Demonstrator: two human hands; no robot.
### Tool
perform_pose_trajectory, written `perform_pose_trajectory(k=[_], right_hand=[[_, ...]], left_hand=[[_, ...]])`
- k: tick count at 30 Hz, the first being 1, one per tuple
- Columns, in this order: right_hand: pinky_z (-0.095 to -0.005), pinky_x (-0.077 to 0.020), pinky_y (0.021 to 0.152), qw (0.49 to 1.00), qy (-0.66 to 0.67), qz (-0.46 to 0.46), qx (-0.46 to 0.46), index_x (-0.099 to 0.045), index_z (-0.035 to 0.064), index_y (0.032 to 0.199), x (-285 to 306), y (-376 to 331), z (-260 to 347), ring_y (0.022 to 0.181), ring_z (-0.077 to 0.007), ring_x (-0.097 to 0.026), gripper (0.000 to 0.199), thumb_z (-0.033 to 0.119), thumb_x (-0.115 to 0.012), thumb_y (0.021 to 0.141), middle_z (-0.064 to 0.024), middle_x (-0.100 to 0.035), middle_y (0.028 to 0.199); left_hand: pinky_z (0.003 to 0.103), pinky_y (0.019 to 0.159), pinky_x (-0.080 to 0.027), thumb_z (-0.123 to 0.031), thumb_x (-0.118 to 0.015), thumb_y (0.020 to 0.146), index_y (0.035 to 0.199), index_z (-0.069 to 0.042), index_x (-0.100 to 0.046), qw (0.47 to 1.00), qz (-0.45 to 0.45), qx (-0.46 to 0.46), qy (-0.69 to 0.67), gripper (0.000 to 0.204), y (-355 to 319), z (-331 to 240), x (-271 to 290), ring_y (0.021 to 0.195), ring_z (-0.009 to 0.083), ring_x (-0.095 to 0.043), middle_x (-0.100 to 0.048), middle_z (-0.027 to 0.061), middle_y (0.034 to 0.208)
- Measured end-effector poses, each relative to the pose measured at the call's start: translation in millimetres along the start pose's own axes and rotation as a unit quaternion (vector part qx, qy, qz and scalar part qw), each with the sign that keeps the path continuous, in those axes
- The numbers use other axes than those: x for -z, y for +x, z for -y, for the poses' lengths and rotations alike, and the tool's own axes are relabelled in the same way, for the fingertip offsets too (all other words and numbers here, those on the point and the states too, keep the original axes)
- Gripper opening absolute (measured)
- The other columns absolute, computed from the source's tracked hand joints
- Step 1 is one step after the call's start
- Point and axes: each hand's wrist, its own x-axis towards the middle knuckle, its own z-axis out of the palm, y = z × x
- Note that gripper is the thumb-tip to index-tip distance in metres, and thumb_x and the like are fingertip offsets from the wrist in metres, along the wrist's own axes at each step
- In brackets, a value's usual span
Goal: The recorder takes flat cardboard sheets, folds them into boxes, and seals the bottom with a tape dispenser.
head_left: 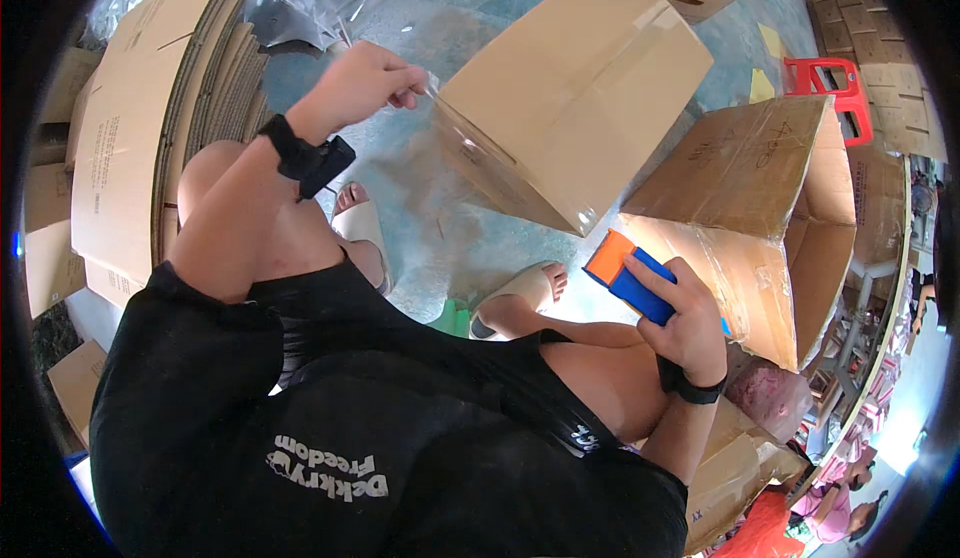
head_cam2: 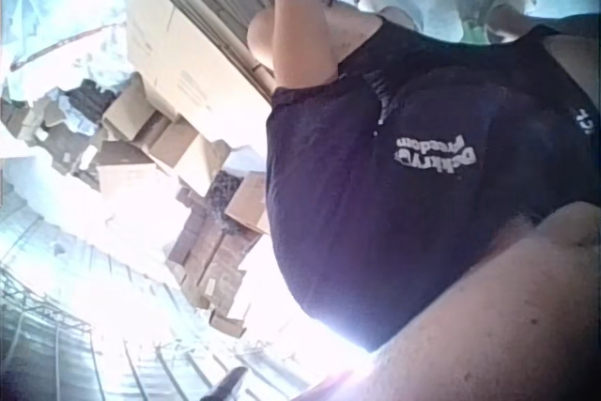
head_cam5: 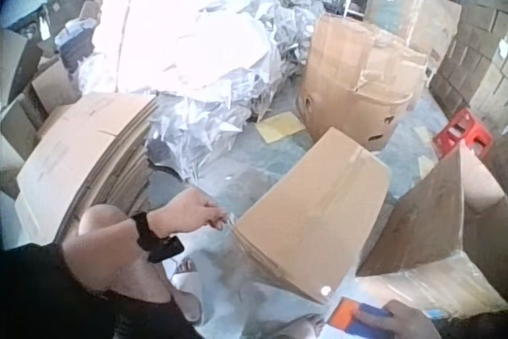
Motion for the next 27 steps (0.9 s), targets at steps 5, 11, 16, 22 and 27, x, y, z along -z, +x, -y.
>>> perform_pose_trajectory(k=[5,11,16,22,27], right_hand=[[-0.0324,-0.0521,0.085,0.99,0.034,0.111,-0.083,-0.067,0.0136,0.133,14,28,9,0.089,-0.0252,-0.067,0.06,0.006,-0.074,0.074,-0.0144,-0.068,0.104],[-0.0299,-0.0513,0.084,0.956,0.266,0.127,-0.014,-0.066,0.0096,0.134,9,47,-31,0.088,-0.0156,-0.066,0.062,0.011,-0.072,0.072,-0.0121,-0.073,0.099],[-0.0352,-0.0535,0.077,0.944,0.267,0.181,0.069,-0.065,0.0078,0.133,11,84,12,0.08,-0.024,-0.069,0.063,0.021,-0.073,0.071,-0.0173,-0.073,0.094],[-0.0419,-0.0539,0.07,0.961,0.168,0.21,0.064,-0.069,-0.0009,0.105,-40,111,29,0.079,-0.0337,-0.069,0.046,0.021,-0.075,0.064,-0.0189,-0.07,0.083],[-0.043,-0.0537,0.07,0.951,0.139,0.271,0.048,-0.069,0.0001,0.099,-47,109,30,0.081,-0.0371,-0.068,0.045,0.019,-0.077,0.059,-0.0194,-0.07,0.085]], left_hand=[[0.028,0.063,-0.053,-0.035,-0.058,0.1,0.096,-0.003,-0.075,0.998,0.033,0.056,0.022,0.036,6,-2,-23,0.068,0.013,-0.067,-0.074,0.0068,0.086],[0.045,0.085,-0.054,-0.042,-0.058,0.096,0.105,-0.001,-0.072,0.933,-0.146,-0.058,0.323,0.045,7,-15,-29,0.095,0.0396,-0.069,-0.072,0.0237,0.103],[0.044,0.083,-0.05,-0.047,-0.049,0.103,0.119,0.003,-0.062,0.982,-0.072,-0.067,0.164,0.054,21,-14,-30,0.09,0.0312,-0.068,-0.07,0.0237,0.101],[0.053,0.105,-0.041,-0.041,-0.056,0.099,0.133,0.003,-0.053,0.954,-0.194,-0.088,0.209,0.056,27,-4,-38,0.126,0.0473,-0.052,-0.057,0.0327,0.131],[0.063,0.118,-0.016,-0.04,-0.062,0.094,0.151,-0.001,-0.037,0.902,-0.226,-0.099,0.353,0.073,-4,-41,-90,0.15,0.0485,-0.016,-0.029,0.0296,0.157]])
